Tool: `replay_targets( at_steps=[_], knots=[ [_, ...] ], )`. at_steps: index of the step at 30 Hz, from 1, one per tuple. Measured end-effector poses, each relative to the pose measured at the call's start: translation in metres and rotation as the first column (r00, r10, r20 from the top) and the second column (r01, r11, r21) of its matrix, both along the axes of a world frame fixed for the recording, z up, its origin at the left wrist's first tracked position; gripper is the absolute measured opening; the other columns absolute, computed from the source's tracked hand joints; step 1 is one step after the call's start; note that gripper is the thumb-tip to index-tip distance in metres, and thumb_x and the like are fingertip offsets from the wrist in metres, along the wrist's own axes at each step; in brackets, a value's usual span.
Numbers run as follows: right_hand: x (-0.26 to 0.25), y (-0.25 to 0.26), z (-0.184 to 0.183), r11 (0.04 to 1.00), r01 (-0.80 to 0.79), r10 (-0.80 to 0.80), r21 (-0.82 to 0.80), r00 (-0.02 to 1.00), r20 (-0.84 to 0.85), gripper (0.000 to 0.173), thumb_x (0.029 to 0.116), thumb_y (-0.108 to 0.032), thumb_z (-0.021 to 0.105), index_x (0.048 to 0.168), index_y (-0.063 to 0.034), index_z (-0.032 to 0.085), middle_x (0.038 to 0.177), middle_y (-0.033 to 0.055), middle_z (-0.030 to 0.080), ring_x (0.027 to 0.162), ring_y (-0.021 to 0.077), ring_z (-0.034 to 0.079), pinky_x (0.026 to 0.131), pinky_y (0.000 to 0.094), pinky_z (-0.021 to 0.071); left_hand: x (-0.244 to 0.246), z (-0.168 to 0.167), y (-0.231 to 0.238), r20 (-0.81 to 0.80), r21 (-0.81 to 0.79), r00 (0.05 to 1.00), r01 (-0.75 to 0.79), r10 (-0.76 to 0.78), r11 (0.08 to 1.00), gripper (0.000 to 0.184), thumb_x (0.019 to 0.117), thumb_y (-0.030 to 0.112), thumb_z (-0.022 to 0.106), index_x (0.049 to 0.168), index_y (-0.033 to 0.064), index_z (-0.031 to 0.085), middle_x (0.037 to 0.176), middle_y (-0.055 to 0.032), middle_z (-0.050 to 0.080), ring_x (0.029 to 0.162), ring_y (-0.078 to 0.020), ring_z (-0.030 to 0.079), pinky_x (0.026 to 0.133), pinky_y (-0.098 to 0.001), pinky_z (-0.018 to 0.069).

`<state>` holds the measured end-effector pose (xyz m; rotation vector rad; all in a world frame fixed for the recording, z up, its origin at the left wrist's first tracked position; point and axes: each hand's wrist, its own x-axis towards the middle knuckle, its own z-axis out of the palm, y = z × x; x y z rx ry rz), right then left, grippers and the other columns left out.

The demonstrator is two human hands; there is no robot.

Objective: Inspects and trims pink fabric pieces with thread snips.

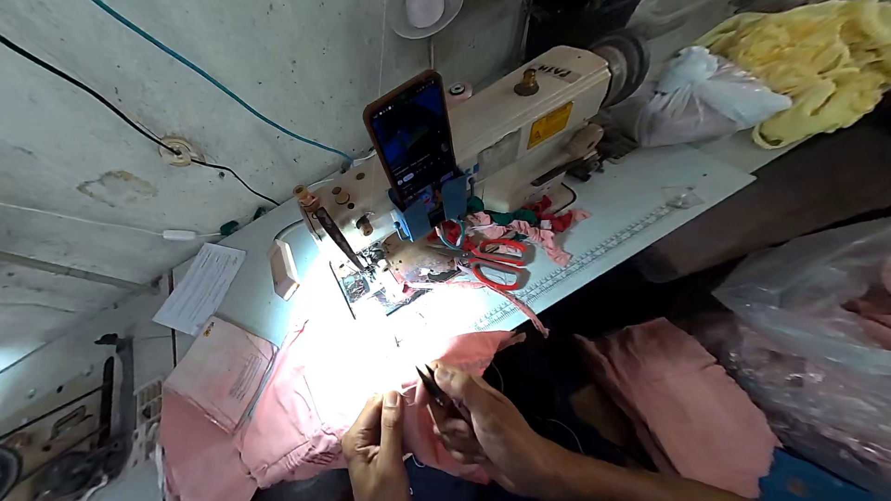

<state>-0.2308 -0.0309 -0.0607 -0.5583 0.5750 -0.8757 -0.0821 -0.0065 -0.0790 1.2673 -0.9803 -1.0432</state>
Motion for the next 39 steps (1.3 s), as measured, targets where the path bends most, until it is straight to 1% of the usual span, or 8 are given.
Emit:
replay_targets(
  at_steps=[5,8,13,20,23,27,33,39],
  knots=[
    [-0.018,-0.025,0.001,0.730,-0.085,-0.398,-0.678,0.753,-0.523,0.041,0.0991,-0.043,0.062,0.122,-0.0095,0.063,0.088,-0.0033,0.061,0.070,0.0012,0.054,0.059,0.0206,0.0459,0.017,0.006,0.002,0.182,-0.115,0.975,0.148,-0.125,0.982,0.023,0.1043,0.019,0.058,0.089,0.0134,0.073,0.076,0.0077,0.067,0.067,0.0006,0.063,0.063,-0.0164,0.0552],
    [-0.032,-0.046,0.003,0.613,-0.349,-0.348,-0.709,0.687,-0.638,0.062,0.0893,-0.056,0.072,0.131,-0.0106,0.064,0.113,0.0028,0.070,0.096,0.0075,0.065,0.079,0.0299,0.0559,0.038,0.026,-0.003,0.412,-0.188,0.881,0.331,-0.231,0.925,0.023,0.1055,0.029,0.059,0.092,0.0131,0.069,0.078,0.0074,0.062,0.068,0.0034,0.058,0.060,-0.0122,0.0500],
    [-0.032,-0.043,0.016,0.412,-0.284,-0.285,-0.866,0.863,-0.418,0.019,0.0953,-0.022,0.072,0.102,-0.0035,0.072,0.085,0.0044,0.069,0.078,0.0050,0.064,0.068,0.0195,0.0526,0.063,0.058,-0.012,0.596,-0.175,0.729,0.526,-0.336,0.832,0.015,0.1013,0.029,0.066,0.102,0.0150,0.069,0.097,0.0074,0.066,0.091,0.0046,0.063,0.078,-0.0120,0.0538],
    [-0.006,-0.011,-0.009,0.227,-0.252,-0.743,-0.941,0.580,-0.335,0.014,0.0969,-0.021,0.064,0.110,-0.0202,0.069,0.094,0.0013,0.065,0.060,0.0077,0.058,0.045,0.0236,0.0454,0.053,0.047,-0.016,0.817,-0.313,0.555,0.200,0.156,0.928,0.013,0.0932,0.029,0.072,0.104,0.0282,0.080,0.088,0.0059,0.049,0.088,-0.0012,0.045,0.080,-0.0177,0.0344],
    [0.002,-0.002,-0.017,0.229,-0.279,-0.791,-0.932,0.505,-0.346,0.023,0.0939,-0.019,0.064,0.115,-0.0212,0.071,0.097,0.0026,0.066,0.060,0.0102,0.059,0.044,0.0256,0.0450,0.039,0.042,-0.012,0.706,-0.249,0.704,0.147,0.076,0.957,0.019,0.0915,0.010,0.066,0.105,0.0057,0.078,0.080,0.0047,0.066,0.064,0.0078,0.052,0.057,-0.0081,0.0425],
    [0.009,0.008,-0.021,0.249,-0.336,-0.813,-0.908,0.438,-0.384,0.027,0.0916,-0.020,0.063,0.117,-0.0190,0.072,0.100,0.0026,0.069,0.061,0.0108,0.061,0.046,0.0258,0.0463,0.046,0.031,-0.017,0.266,-0.115,0.934,0.275,-0.237,0.955,0.031,0.1032,0.026,0.054,0.122,0.0082,0.072,0.112,0.0003,0.074,0.093,-0.0053,0.069,0.081,-0.0220,0.0576],
    [-0.003,0.008,-0.006,0.461,-0.232,-0.516,-0.856,0.715,-0.472,0.025,0.0951,-0.017,0.068,0.119,-0.0097,0.072,0.105,0.0031,0.072,0.084,0.0075,0.068,0.072,0.0252,0.0593,0.034,0.035,-0.029,0.342,-0.131,0.930,0.187,-0.133,0.974,0.045,0.0970,0.008,0.066,0.138,-0.0037,0.053,0.094,0.0014,0.074,0.075,-0.0048,0.070,0.068,-0.0214,0.0608],
    [-0.028,-0.043,0.006,0.700,-0.180,-0.392,-0.691,0.712,-0.583,0.027,0.0992,-0.027,0.066,0.124,-0.0158,0.069,0.109,-0.0085,0.070,0.067,-0.0026,0.058,0.055,0.0158,0.0502,0.039,0.040,-0.031,0.270,-0.116,0.914,0.344,-0.304,0.932,0.061,0.0985,-0.003,0.057,0.156,0.0109,0.039,0.108,-0.0038,0.073,0.082,-0.0082,0.070,0.074,-0.0249,0.0604]
  ],
)
